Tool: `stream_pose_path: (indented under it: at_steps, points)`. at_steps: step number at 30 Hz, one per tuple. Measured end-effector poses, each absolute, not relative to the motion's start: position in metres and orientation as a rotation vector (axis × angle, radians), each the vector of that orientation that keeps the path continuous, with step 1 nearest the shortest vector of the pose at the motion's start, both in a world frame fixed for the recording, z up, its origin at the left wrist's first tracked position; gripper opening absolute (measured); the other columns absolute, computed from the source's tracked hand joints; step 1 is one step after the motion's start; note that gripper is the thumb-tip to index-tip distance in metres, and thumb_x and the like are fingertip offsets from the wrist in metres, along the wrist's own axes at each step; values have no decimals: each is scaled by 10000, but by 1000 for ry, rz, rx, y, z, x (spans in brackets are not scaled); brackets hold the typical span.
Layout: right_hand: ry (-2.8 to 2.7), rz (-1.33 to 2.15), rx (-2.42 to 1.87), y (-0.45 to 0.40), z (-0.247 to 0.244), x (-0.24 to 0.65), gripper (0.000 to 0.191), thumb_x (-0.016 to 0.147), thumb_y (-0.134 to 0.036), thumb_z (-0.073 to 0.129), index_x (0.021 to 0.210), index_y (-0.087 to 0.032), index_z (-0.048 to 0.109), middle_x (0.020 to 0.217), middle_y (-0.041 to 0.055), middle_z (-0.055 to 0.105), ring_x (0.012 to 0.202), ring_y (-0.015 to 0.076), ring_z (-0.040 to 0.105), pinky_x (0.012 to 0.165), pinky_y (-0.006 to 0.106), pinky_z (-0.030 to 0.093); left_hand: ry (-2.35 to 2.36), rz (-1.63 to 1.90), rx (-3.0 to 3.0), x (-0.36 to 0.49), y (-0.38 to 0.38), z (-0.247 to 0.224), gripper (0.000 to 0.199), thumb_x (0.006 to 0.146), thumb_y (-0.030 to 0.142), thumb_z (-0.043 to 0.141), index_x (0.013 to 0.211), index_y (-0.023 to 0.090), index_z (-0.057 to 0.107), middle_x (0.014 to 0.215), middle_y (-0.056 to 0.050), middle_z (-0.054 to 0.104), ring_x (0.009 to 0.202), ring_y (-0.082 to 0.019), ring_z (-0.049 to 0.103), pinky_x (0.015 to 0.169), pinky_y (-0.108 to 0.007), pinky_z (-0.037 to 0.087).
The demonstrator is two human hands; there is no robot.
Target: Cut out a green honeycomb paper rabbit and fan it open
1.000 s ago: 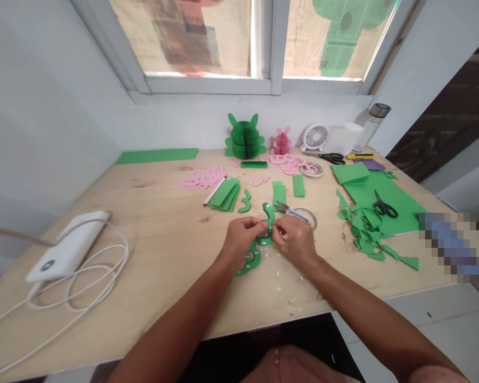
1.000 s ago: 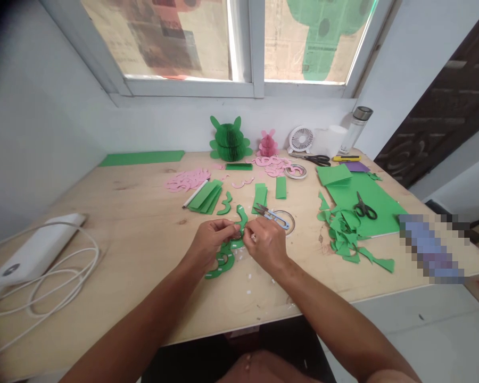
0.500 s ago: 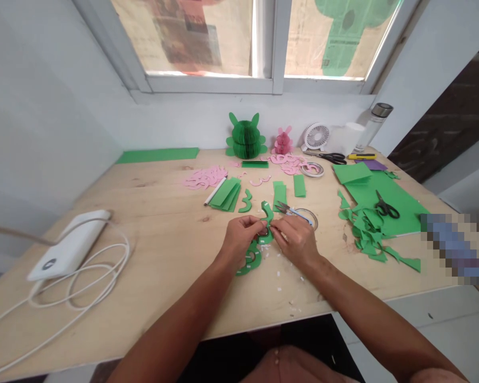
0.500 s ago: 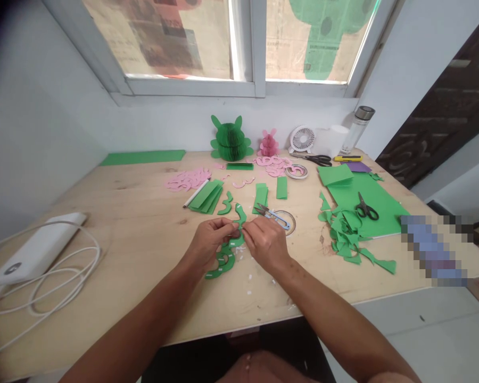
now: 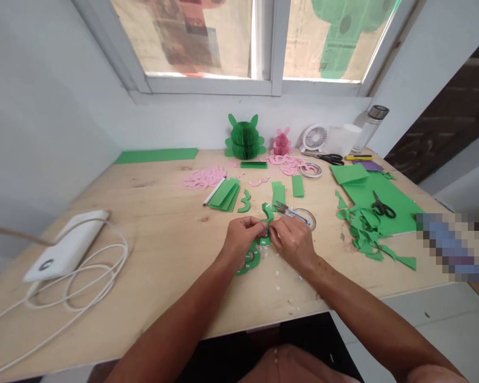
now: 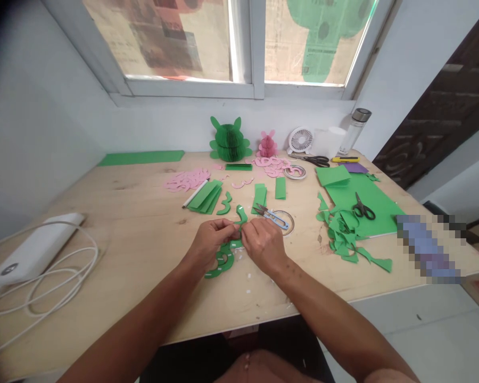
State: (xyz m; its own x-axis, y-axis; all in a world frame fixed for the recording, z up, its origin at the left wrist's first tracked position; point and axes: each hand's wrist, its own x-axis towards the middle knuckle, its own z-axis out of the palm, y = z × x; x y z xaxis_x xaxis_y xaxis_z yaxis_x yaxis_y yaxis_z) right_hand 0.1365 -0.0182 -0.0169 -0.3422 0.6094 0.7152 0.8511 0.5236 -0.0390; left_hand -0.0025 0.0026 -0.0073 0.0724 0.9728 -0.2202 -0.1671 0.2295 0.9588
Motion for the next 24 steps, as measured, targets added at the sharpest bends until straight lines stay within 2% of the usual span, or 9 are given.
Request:
stream_pose_path:
  at_steps: [3,8,12,18,21,24]
  points:
    - [-1991,-258,-1206,-16,-20,137,184,846,-150,474,698,-184,578,622,24,567,611,158,510,609,284,376,1149,1072,942,-2,2,-7,146,545,250,726,520,142,631,500,-12,600,491,-97,510,507,-214,370]
    - [-1740,250,-1280,-12,-21,139,103,801,-172,507,714,-186,560,627,-1,574,561,128,511,562,239,409,1140,1050,898,-4,2,-5,165,551,265,740,540,145,627,527,-20,606,533,-113,545,523,-217,385]
    - [-1615,460,-1313,-11,-18,140,89,793,-226,531,723,-186,569,636,-4,582,558,128,502,548,236,409,1116,1073,831,-6,3,-2,205,539,290,765,563,145,622,546,-18,603,562,-120,560,546,-220,403]
    - [-1546,561,-1310,-11,-17,141,111,809,-257,524,785,-183,603,688,11,616,586,137,522,563,247,422,1074,1121,802,-8,4,1,217,548,307,769,597,147,632,568,-23,612,581,-128,565,556,-228,409]
    - [-1612,501,-1243,-12,-17,140,128,800,-257,547,879,-183,617,755,28,632,641,150,544,597,263,434,1087,1145,868,-6,4,-3,199,555,297,765,602,148,643,560,-16,613,569,-122,552,552,-227,398]
    - [-1686,395,-1212,-12,-17,139,96,776,-241,578,851,-193,615,752,29,614,669,159,542,625,280,432,1086,1145,902,-3,2,-5,185,558,282,760,602,146,642,557,-8,619,556,-112,540,550,-220,388]
